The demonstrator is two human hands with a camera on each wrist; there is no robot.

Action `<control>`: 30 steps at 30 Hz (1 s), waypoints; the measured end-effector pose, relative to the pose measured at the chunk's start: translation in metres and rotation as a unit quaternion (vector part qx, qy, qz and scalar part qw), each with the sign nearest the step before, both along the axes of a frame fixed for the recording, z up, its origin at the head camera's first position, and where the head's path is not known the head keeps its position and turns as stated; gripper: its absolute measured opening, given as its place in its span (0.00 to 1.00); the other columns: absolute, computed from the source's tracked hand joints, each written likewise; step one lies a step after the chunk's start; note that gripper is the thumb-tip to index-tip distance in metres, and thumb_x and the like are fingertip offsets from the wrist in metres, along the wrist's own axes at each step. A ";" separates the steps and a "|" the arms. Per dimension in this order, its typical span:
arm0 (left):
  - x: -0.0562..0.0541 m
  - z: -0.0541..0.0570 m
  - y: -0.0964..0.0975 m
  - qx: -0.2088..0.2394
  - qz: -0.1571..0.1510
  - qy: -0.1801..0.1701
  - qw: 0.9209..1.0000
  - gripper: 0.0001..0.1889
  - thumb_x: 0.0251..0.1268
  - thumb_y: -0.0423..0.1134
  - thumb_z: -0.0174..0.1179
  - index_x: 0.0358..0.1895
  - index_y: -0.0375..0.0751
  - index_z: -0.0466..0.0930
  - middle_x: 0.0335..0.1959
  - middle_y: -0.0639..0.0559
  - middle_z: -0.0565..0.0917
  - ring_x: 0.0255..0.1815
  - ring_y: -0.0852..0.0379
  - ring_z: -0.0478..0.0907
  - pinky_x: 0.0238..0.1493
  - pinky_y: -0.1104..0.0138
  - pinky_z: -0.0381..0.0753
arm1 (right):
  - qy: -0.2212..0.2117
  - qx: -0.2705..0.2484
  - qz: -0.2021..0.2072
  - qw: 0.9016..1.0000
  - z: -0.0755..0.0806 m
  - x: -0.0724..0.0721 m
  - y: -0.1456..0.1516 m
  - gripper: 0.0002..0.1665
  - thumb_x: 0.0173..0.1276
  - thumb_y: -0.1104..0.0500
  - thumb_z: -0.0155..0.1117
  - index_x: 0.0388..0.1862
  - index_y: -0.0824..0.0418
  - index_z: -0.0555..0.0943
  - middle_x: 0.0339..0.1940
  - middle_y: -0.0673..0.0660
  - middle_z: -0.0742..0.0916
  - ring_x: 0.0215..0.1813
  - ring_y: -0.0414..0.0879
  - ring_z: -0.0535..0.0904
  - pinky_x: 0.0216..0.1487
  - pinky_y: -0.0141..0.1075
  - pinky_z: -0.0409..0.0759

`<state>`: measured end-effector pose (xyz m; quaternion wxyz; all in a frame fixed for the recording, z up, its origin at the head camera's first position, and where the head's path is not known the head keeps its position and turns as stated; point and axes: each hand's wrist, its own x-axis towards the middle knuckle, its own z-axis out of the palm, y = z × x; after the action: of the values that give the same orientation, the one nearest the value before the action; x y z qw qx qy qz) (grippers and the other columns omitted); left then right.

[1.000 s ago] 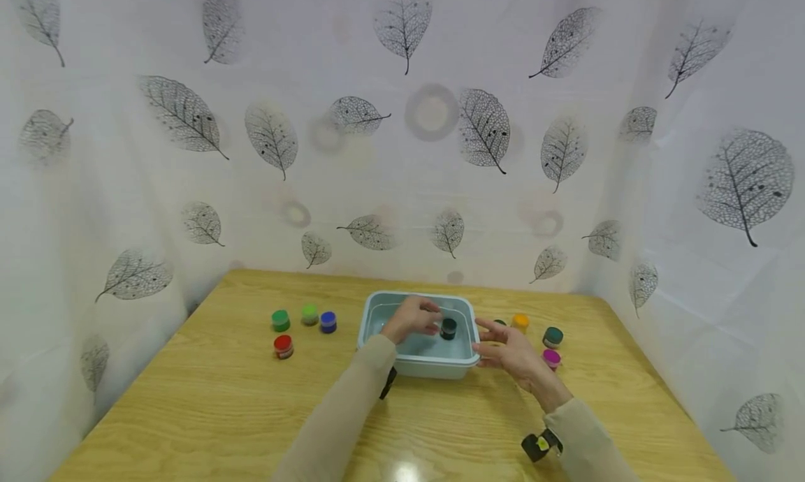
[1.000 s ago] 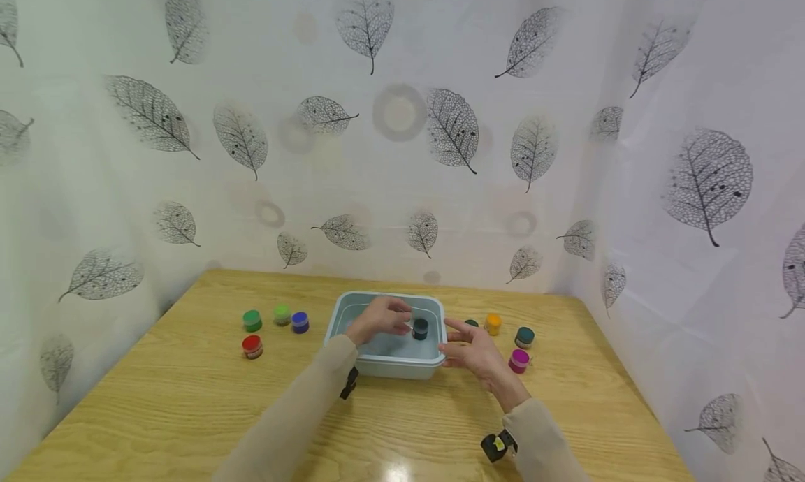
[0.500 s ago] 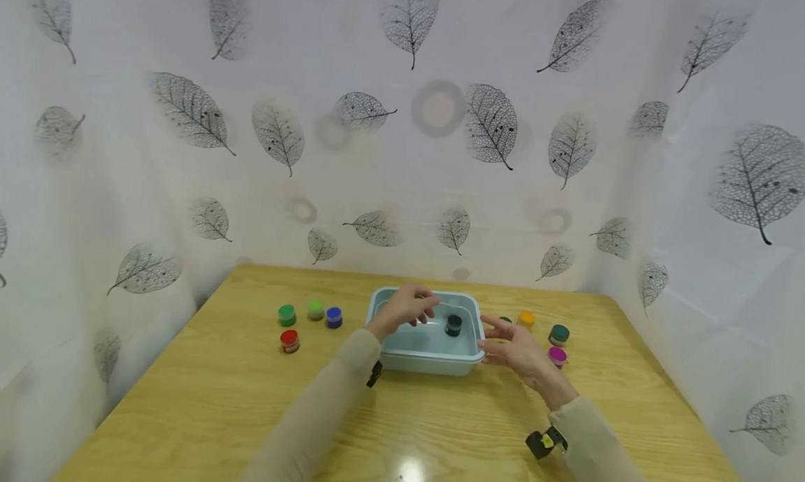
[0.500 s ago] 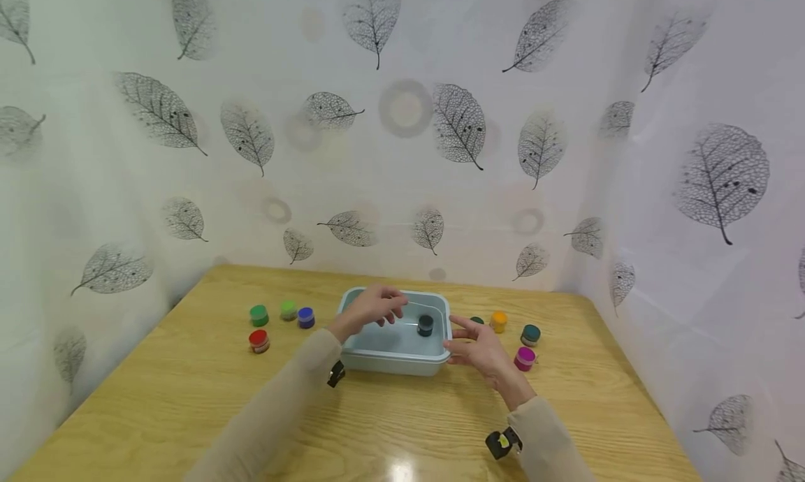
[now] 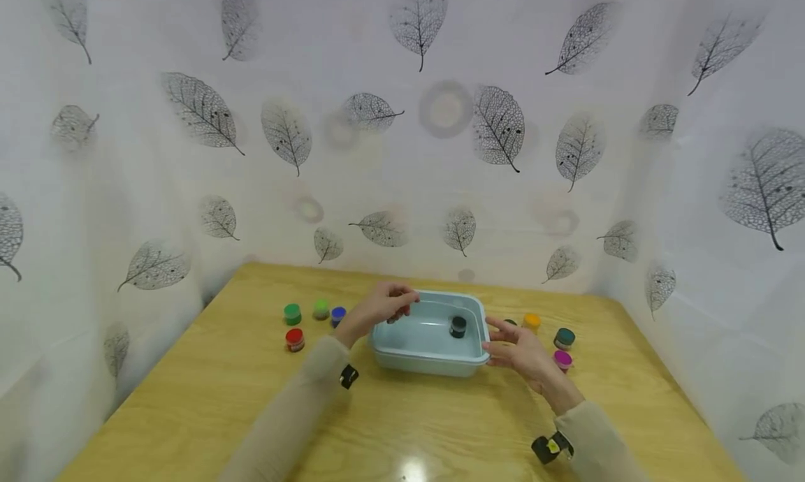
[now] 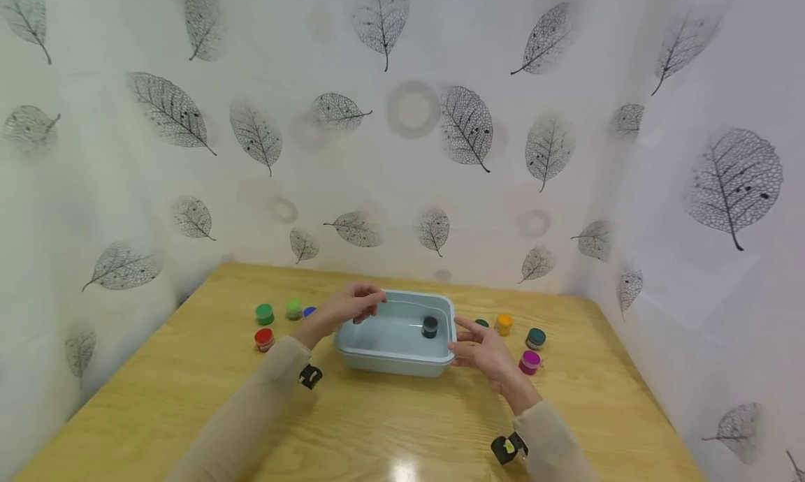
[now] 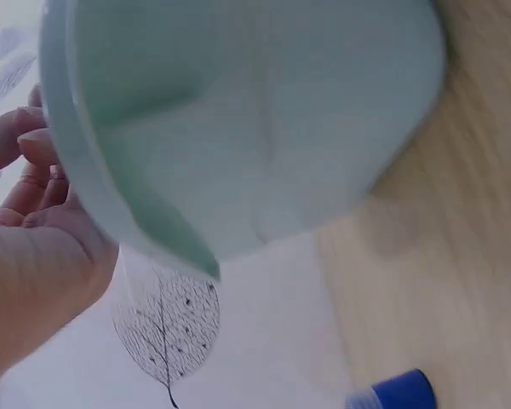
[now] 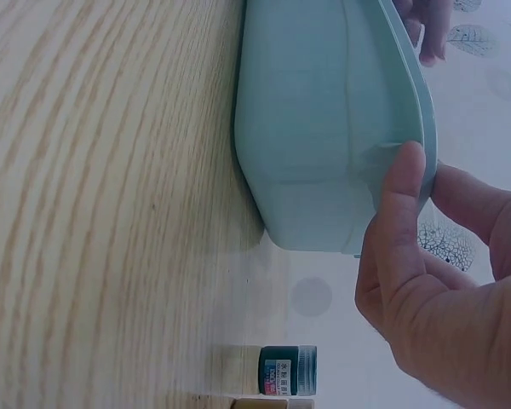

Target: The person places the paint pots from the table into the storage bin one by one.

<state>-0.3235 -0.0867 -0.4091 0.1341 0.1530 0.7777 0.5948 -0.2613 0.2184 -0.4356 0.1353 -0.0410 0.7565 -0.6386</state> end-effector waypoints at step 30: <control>0.006 -0.024 -0.095 0.009 0.178 -0.025 0.984 0.16 0.72 0.33 0.55 0.58 0.28 0.76 0.54 0.33 0.80 0.49 0.47 0.80 0.48 0.63 0.84 | 0.006 -0.012 -0.004 1.000 -0.003 0.000 0.002 0.39 0.69 0.63 0.63 0.76 0.64 0.60 0.63 0.75 0.72 0.43 0.47 0.84 0.47 0.39 0.87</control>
<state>-0.3179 -0.1821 -0.4331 0.0443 -0.0017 0.7833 0.6201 -0.2610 0.2200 -0.4383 0.1276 -0.0439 0.7495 -0.6482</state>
